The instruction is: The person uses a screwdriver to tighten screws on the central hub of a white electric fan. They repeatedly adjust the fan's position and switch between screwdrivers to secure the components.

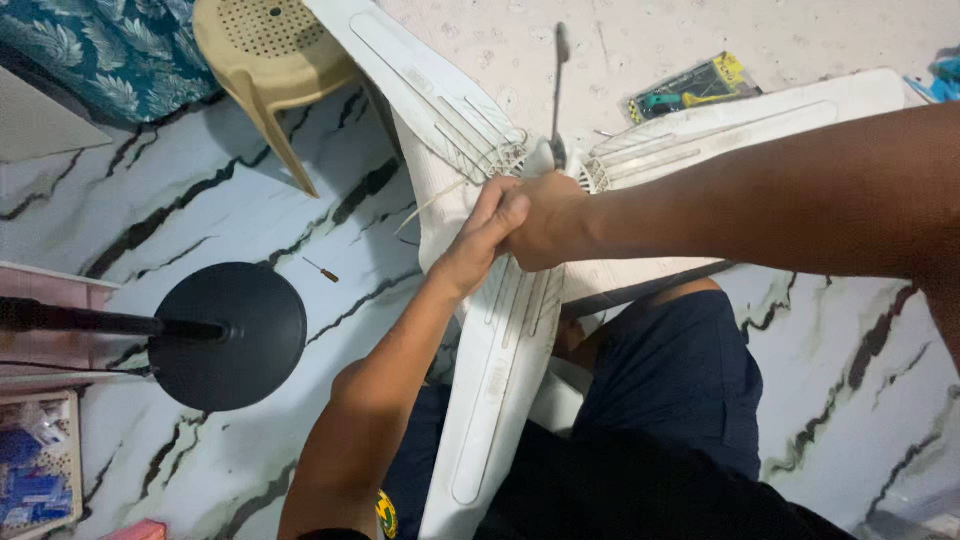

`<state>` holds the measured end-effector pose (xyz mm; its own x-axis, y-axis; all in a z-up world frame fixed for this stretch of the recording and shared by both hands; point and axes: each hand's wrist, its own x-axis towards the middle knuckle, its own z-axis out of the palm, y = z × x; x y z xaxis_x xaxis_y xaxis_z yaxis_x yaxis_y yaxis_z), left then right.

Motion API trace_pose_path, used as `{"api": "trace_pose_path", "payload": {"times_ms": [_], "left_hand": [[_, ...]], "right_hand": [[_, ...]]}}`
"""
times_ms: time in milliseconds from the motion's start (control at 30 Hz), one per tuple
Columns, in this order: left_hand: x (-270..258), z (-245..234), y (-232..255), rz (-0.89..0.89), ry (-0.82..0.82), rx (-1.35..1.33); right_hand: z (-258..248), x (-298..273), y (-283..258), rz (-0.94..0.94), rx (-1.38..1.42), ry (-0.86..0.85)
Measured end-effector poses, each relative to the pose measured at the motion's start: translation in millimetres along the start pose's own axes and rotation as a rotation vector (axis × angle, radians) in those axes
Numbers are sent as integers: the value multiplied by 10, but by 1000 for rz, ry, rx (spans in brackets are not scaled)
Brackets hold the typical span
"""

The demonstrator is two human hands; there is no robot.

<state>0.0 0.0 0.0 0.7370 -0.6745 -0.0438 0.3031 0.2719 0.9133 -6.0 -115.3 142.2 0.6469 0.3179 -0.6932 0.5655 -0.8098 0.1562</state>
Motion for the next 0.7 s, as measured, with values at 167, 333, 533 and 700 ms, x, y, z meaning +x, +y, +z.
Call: {"api": "trace_pose_path", "payload": {"times_ms": [167,333,533,700], "left_hand": [[-32,65,-52,72,79,1],[-126,107,-214,144,109,-64],[-243,103,-325,232,142,-138],[-123,71,-305,188,174,-171]], "right_hand": [[26,40,-4,-5,-28,-20],[167,86,19,-49,0,96],[213,249,-12,-148,-124,111],[149,218,156,-186,-72,163]]}}
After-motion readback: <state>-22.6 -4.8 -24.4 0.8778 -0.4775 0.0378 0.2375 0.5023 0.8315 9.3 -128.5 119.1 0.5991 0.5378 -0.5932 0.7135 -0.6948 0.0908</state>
